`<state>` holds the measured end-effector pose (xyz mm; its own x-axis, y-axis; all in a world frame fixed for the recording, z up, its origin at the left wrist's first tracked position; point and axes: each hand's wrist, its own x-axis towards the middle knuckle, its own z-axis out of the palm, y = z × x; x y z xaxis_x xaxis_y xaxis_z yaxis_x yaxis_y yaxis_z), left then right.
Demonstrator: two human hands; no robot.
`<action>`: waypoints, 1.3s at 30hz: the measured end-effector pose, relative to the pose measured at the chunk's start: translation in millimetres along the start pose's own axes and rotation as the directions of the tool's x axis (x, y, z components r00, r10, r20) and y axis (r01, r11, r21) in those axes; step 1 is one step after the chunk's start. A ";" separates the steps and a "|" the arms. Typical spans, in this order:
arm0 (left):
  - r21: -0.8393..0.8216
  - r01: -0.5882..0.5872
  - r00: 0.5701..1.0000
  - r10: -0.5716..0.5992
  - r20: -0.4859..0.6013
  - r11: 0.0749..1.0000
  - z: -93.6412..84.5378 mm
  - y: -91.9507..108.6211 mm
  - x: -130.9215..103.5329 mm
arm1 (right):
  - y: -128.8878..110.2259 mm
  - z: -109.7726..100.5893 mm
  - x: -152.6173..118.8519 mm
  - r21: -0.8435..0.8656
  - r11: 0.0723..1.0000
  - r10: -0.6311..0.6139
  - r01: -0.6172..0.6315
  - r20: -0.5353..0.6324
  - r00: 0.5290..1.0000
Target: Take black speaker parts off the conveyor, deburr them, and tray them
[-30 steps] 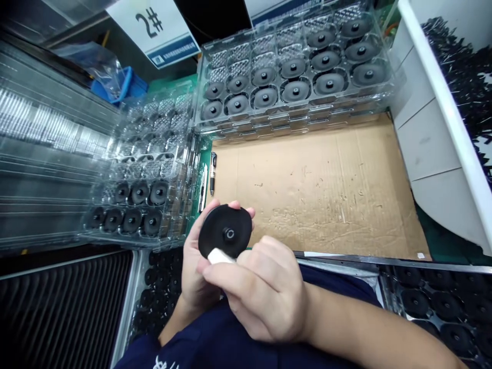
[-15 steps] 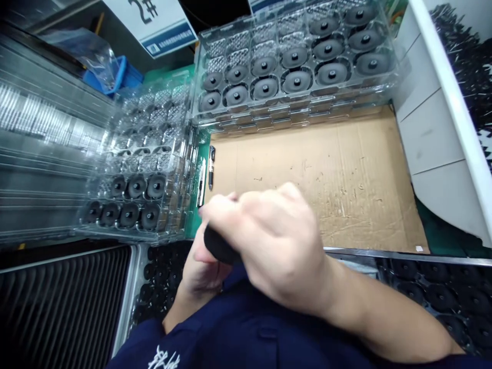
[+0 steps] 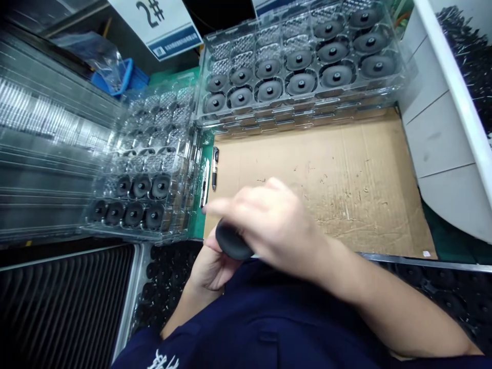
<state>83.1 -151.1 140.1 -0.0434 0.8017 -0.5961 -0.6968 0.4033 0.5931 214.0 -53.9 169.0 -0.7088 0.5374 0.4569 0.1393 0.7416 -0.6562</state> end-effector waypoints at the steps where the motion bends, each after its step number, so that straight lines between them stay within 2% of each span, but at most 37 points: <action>1: -0.028 -0.010 0.999 0.011 0.042 1.000 -1.7 -0.9 -0.6 | 11.7 2.6 -4.4 -0.018 0.993 0.120 -0.121 -0.029 0.992; 3: -0.107 -0.008 0.991 0.023 0.132 0.994 -4.6 -1.6 -1.6 | 37.0 12.8 -20.9 -0.025 0.923 0.381 -0.385 -0.082 0.921; 5: -0.180 0.020 0.981 0.016 0.196 0.983 -6.7 -1.6 -1.3 | 59.3 27.7 -43.9 0.033 0.828 0.560 -0.559 -0.057 0.826; 7: -0.222 0.036 0.976 0.014 0.219 0.974 -8.1 -2.0 0.3 | 74.2 41.1 -65.2 0.093 0.776 0.623 -0.624 0.044 0.781; 10: -0.243 0.051 0.977 0.001 0.212 0.969 -8.3 -4.0 3.9 | 75.3 43.6 -73.7 0.130 0.758 0.621 -0.639 0.151 0.769; 11: -0.243 0.052 0.978 0.000 0.210 0.969 -7.9 -4.9 5.0 | 69.1 39.0 -68.5 0.133 0.757 0.627 -0.640 0.127 0.768; 13: -0.228 0.036 0.980 0.011 0.201 0.973 -7.0 -6.5 6.9 | 48.2 26.0 -49.9 0.139 0.778 0.620 -0.612 -0.012 0.785; 15: -0.195 -0.011 0.985 0.044 0.167 0.981 -6.8 -6.8 8.2 | 21.3 15.6 -29.2 0.120 0.874 0.485 -0.471 -0.192 0.853; 17: -0.146 -0.067 0.991 0.082 0.103 0.987 -7.5 -5.6 9.2 | -2.1 12.9 -14.7 0.077 0.966 0.257 -0.246 -0.194 0.947; 19: -0.099 -0.125 0.990 0.130 0.046 0.987 -8.0 -4.4 10.3 | -14.5 15.6 -7.6 0.110 0.986 0.138 -0.126 -0.109 0.984; 20: -0.088 -0.156 0.987 0.159 0.025 0.984 -7.4 -4.4 10.9 | -16.5 17.2 -5.6 0.148 0.982 0.125 -0.119 -0.033 0.992; 22: -0.086 -0.207 0.978 0.209 0.010 0.975 -3.7 -5.9 12.1 | -15.1 18.5 -2.3 0.178 0.968 0.163 -0.176 0.087 0.983; 23: -0.087 -0.220 0.975 0.221 0.013 0.972 -0.7 -7.0 12.5 | -13.4 18.4 -1.0 0.154 0.970 0.177 -0.187 0.078 0.981; 24: -0.086 -0.219 0.975 0.222 0.018 0.972 2.5 -7.7 12.7 | -12.1 17.9 -0.4 0.117 0.978 0.174 -0.175 0.020 0.984; 26: -0.071 -0.206 0.977 0.210 0.042 0.976 7.6 -6.4 12.6 | -10.8 16.9 -2.9 0.067 0.991 0.127 -0.120 -0.112 0.986; 27: -0.065 -0.210 0.975 0.214 0.062 0.976 8.6 -4.4 12.4 | -10.6 16.2 -6.4 0.079 0.993 0.093 -0.083 -0.137 0.986; 29: -0.064 -0.232 0.965 0.238 0.109 0.971 7.0 0.6 12.0 | -9.2 14.0 -16.8 0.142 0.989 0.062 -0.051 -0.076 0.995; 31: -0.052 -0.233 0.960 0.239 0.146 0.971 2.5 3.7 12.6 | -5.2 10.3 -26.8 0.128 0.986 0.114 -0.111 -0.014 0.993; 35: -0.008 -0.192 0.978 0.192 0.082 0.981 -4.0 0.7 16.9 | 3.9 3.6 -30.7 -0.026 0.966 0.254 -0.258 -0.088 0.963; 37: -0.042 -0.219 0.971 0.222 0.089 0.975 -4.7 -1.2 18.3 | 8.0 4.1 -28.8 0.049 0.961 0.276 -0.272 -0.140 0.951; 39: -0.118 -0.233 0.954 0.250 0.164 0.965 -5.0 -1.5 18.0 | 16.0 8.6 -31.7 0.188 0.924 0.369 -0.333 -0.210 0.905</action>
<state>79.8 -139.4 125.8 -0.0987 0.9382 -0.3318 -0.7469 0.1505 0.6477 232.7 -62.5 138.8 -0.4450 0.8447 0.2975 0.2351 0.4307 -0.8713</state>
